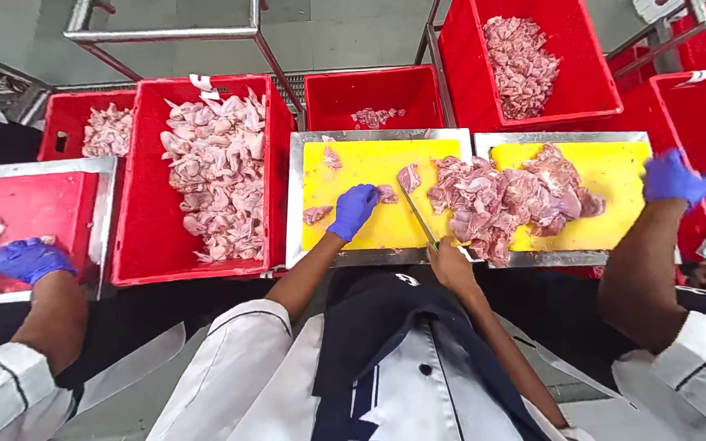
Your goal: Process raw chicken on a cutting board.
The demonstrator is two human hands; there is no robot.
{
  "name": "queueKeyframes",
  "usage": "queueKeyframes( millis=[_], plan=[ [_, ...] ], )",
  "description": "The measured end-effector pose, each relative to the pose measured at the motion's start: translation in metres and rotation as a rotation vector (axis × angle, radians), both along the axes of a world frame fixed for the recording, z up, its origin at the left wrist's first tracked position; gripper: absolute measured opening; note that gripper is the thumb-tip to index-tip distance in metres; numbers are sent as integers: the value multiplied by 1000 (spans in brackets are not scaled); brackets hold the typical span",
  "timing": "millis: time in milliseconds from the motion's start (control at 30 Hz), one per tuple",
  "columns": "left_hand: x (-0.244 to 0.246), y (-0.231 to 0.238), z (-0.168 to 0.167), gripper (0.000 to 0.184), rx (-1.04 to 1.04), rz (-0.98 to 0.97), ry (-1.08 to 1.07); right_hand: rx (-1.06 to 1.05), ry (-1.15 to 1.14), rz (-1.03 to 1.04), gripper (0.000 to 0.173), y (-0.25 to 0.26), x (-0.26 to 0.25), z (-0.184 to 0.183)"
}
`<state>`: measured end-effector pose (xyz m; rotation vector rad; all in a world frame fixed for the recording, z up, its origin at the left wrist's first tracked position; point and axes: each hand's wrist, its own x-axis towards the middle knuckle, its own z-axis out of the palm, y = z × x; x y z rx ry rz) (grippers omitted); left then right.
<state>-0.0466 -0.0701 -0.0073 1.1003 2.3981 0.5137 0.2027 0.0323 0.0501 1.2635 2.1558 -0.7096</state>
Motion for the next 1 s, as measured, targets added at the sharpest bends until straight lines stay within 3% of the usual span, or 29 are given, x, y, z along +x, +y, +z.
queueKeyframes(
  millis=[133,300,467,633,767,867,933,1000],
  plan=[
    [15,-30,-9,40,132,100,35,-6,-17,37,58,-16,-7,18],
    [-2,-28,-19,36,264,-76,-28,-104,-100,169,56,-35,-31,36],
    [-13,-25,-17,29,211,-124,-116,-116,47,111,56,-43,-73,9],
    [12,-35,-14,28,211,-298,-142,-84,147,95,53,-37,-125,-10],
    [25,-44,-6,34,112,-200,-168,-49,194,95,57,-37,-99,-3],
    [9,-46,-13,29,305,52,-115,-1,221,54,57,-40,-64,22],
    [2,-36,-19,25,461,51,-78,-2,133,70,57,-34,-42,36],
    [-3,-18,-16,29,427,-26,-133,-24,27,117,59,-26,-31,44]
  ],
)
